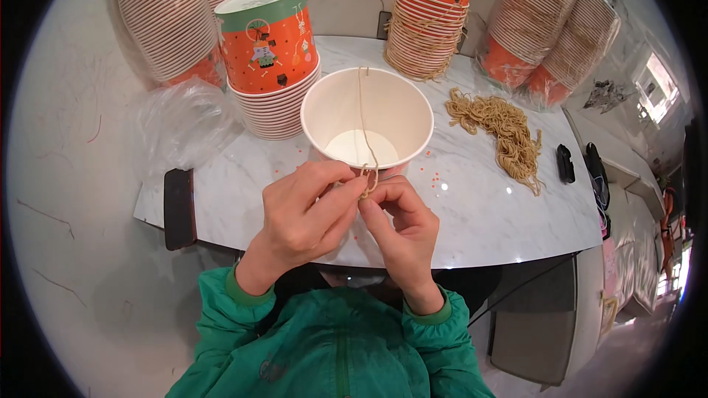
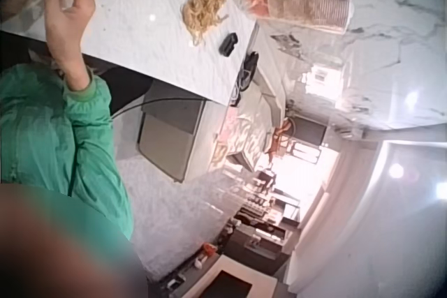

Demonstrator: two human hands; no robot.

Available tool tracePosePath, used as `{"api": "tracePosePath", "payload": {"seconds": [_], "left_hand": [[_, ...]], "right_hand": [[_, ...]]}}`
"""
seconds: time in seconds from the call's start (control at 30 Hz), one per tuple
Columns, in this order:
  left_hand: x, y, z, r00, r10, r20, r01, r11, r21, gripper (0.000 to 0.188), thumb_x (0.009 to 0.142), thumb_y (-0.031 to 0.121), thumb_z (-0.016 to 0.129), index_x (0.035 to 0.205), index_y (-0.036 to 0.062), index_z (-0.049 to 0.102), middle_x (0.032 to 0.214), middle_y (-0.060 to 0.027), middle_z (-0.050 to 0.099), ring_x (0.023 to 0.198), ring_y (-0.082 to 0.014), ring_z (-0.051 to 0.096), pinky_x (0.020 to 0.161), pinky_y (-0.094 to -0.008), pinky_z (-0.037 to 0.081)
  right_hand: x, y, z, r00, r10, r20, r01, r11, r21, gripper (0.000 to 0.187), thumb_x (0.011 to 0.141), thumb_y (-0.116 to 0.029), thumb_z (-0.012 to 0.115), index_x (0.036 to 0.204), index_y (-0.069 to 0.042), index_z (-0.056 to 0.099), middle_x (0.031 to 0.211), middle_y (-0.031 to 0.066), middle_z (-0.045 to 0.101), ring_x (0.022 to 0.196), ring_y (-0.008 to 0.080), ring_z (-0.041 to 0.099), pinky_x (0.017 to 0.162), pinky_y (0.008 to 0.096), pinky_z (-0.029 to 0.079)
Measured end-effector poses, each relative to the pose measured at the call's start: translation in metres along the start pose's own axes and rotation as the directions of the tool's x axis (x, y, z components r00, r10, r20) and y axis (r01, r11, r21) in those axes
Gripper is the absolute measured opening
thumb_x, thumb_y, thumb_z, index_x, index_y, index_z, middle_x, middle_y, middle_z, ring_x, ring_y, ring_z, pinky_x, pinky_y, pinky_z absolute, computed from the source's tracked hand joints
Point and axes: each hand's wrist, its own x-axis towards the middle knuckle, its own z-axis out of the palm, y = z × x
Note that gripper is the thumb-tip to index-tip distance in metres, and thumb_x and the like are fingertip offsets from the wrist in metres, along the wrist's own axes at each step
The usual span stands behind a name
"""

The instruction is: Attaching and tying strings to paper cups at a workstation.

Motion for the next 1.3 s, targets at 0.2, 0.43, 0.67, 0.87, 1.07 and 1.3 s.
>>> {"api": "tracePosePath", "payload": {"seconds": [0.2,0.43,0.67,0.87,1.07,1.3], "left_hand": [[-0.003,-0.002,0.005,0.987,-0.113,-0.113,0.110,0.993,-0.036,0.028,0.069,-0.008,0.076,0.096,-0.0003,0.074,0.093,-0.0100,0.068,0.070,-0.0232,0.068,0.057,-0.0322,0.053],[-0.004,0.002,0.008,0.967,-0.230,-0.111,0.218,0.970,-0.106,0.025,0.071,-0.010,0.074,0.094,0.0003,0.073,0.091,-0.0101,0.068,0.072,-0.0237,0.068,0.059,-0.0321,0.053],[-0.007,0.002,0.004,0.956,-0.276,-0.094,0.262,0.955,-0.139,0.026,0.074,-0.012,0.072,0.096,0.0007,0.073,0.094,-0.0102,0.067,0.076,-0.0238,0.068,0.061,-0.0321,0.054],[-0.008,0.002,-0.002,0.963,-0.260,-0.069,0.247,0.955,-0.162,0.028,0.074,-0.013,0.073,0.099,0.0014,0.074,0.096,-0.0096,0.067,0.076,-0.0235,0.069,0.062,-0.0319,0.054],[-0.007,0.001,0.001,0.958,-0.274,-0.086,0.256,0.950,-0.179,0.027,0.075,-0.012,0.073,0.098,0.0025,0.074,0.099,-0.0096,0.067,0.078,-0.0233,0.069,0.063,-0.0322,0.055],[0.001,0.010,0.000,0.954,-0.279,-0.112,0.260,0.952,-0.161,0.033,0.075,-0.010,0.074,0.106,0.0014,0.072,0.107,-0.0104,0.066,0.079,-0.0234,0.069,0.064,-0.0329,0.057]], "right_hand": [[-0.003,-0.003,-0.001,0.990,-0.132,0.056,0.139,0.982,-0.131,0.012,0.088,0.006,0.072,0.095,0.001,0.064,0.095,0.0055,0.063,0.083,0.0129,0.058,0.076,0.0264,0.049],[0.000,-0.008,-0.003,0.973,-0.197,0.117,0.218,0.954,-0.207,0.014,0.085,0.007,0.072,0.094,0.002,0.062,0.093,0.0077,0.062,0.082,0.0168,0.059,0.073,0.0279,0.049],[0.004,-0.020,-0.014,0.946,-0.253,0.202,0.313,0.871,-0.379,0.015,0.086,0.009,0.068,0.098,0.001,0.066,0.099,0.0108,0.066,0.090,0.0233,0.061,0.079,0.0319,0.050],[0.031,-0.036,-0.030,0.834,-0.495,0.245,0.490,0.458,-0.742,0.048,0.071,0.013,0.067,0.115,-0.007,0.074,0.122,0.0117,0.065,0.108,0.0331,0.058,0.090,0.0396,0.048],[0.052,-0.023,-0.016,0.756,-0.496,0.426,0.622,0.346,-0.702,0.038,0.072,-0.003,0.081,0.108,-0.013,0.077,0.131,0.0078,0.062,0.121,0.0343,0.053,0.098,0.0423,0.044],[0.048,-0.031,-0.017,0.712,-0.604,0.358,0.624,0.310,-0.718,0.038,0.069,0.002,0.083,0.106,-0.007,0.077,0.119,0.0114,0.067,0.105,0.0334,0.061,0.085,0.0404,0.051]]}}
